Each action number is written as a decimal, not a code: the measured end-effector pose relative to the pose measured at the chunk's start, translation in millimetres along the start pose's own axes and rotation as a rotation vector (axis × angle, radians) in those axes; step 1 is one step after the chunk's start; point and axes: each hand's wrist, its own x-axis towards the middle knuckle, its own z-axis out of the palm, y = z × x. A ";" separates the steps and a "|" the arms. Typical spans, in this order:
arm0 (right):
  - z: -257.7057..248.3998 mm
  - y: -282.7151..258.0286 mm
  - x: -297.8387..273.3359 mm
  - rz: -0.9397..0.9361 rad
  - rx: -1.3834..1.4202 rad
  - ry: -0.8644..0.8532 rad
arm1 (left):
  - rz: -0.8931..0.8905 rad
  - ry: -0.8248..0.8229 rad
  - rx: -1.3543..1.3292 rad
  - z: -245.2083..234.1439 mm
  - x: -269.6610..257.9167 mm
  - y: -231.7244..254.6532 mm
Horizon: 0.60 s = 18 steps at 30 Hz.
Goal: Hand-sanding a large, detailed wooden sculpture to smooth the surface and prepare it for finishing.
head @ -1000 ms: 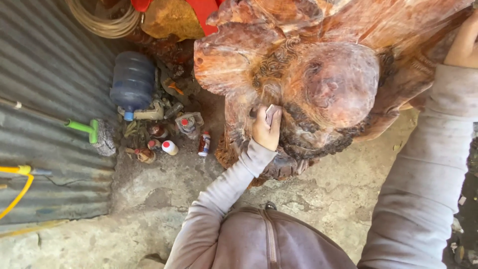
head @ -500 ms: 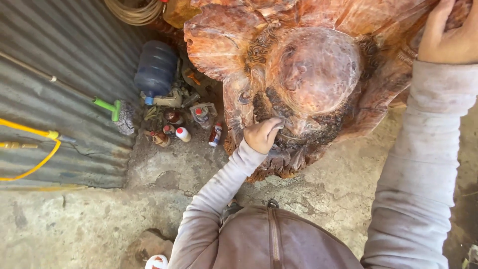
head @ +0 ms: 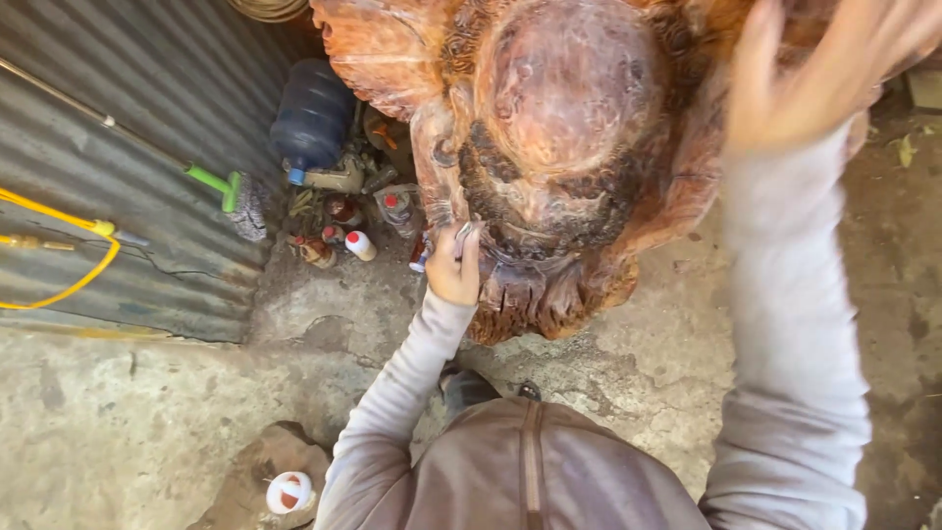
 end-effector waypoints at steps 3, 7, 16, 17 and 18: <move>-10.1 -59.5 -62.8 -0.476 0.180 0.081 | 0.084 -0.075 -0.139 5.2 -24.9 26.0; 47.2 -31.0 -232.5 -0.382 0.475 -0.255 | 0.134 -0.204 -0.232 46.3 -59.4 36.7; 58.7 4.5 -265.4 -0.258 0.604 -0.397 | 0.229 -0.394 0.021 56.5 -105.6 35.0; 59.2 7.8 -269.1 -0.186 0.630 -0.421 | 0.236 -0.410 -0.069 57.0 -109.4 38.1; 62.9 8.6 -267.8 -0.122 0.658 -0.450 | 0.250 -0.418 -0.156 55.5 -108.1 41.4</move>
